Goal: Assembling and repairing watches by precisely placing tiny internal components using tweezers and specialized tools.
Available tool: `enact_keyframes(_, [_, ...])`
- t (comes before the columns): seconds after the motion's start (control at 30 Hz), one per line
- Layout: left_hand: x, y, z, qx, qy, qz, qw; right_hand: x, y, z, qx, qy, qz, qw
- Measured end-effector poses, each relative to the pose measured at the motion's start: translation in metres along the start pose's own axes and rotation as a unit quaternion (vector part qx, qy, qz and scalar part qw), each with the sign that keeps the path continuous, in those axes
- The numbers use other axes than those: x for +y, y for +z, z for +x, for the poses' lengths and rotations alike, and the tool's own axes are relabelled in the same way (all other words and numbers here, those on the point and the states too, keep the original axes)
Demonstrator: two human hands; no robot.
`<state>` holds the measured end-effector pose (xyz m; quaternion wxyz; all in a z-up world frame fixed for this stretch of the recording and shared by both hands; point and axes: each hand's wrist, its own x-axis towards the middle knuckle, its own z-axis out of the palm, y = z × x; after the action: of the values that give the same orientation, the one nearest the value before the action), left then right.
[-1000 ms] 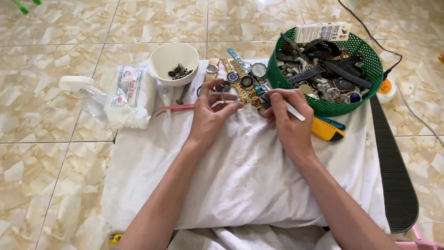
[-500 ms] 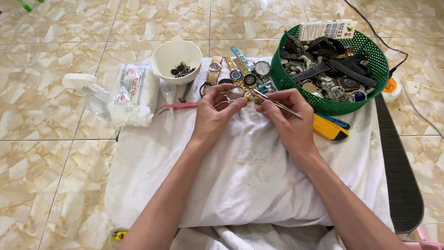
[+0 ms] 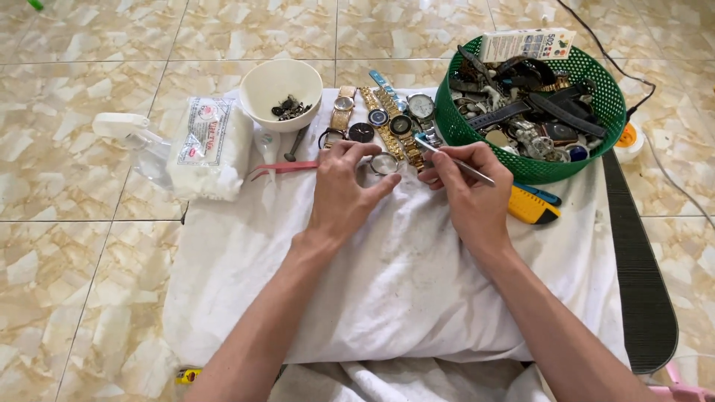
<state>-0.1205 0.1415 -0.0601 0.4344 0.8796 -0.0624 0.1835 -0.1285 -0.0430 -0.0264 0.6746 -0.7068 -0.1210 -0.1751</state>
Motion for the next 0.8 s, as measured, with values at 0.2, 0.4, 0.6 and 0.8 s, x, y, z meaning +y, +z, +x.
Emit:
enact_keyframes(0.2, [0.019, -0.005, -0.007, -0.04, 0.011, 0.071, 0.997, 0.003, -0.002, 0.001, 0.004, 0.015, 0.001, 1.0])
enact_keyframes(0.4, [0.024, -0.017, -0.007, -0.052, -0.001, 0.081, 0.995, 0.009, -0.003, 0.001, -0.012, 0.026, 0.005, 1.0])
enact_keyframes(0.6, [-0.014, -0.004, -0.008, 0.044, -0.001, 0.064, 0.997, 0.002, -0.001, 0.001, -0.014, 0.043, -0.006, 0.999])
enact_keyframes(0.8, [-0.01, -0.007, -0.004, 0.053, 0.009, 0.073, 0.996, 0.002, -0.002, 0.001, -0.013, 0.045, -0.013, 0.999])
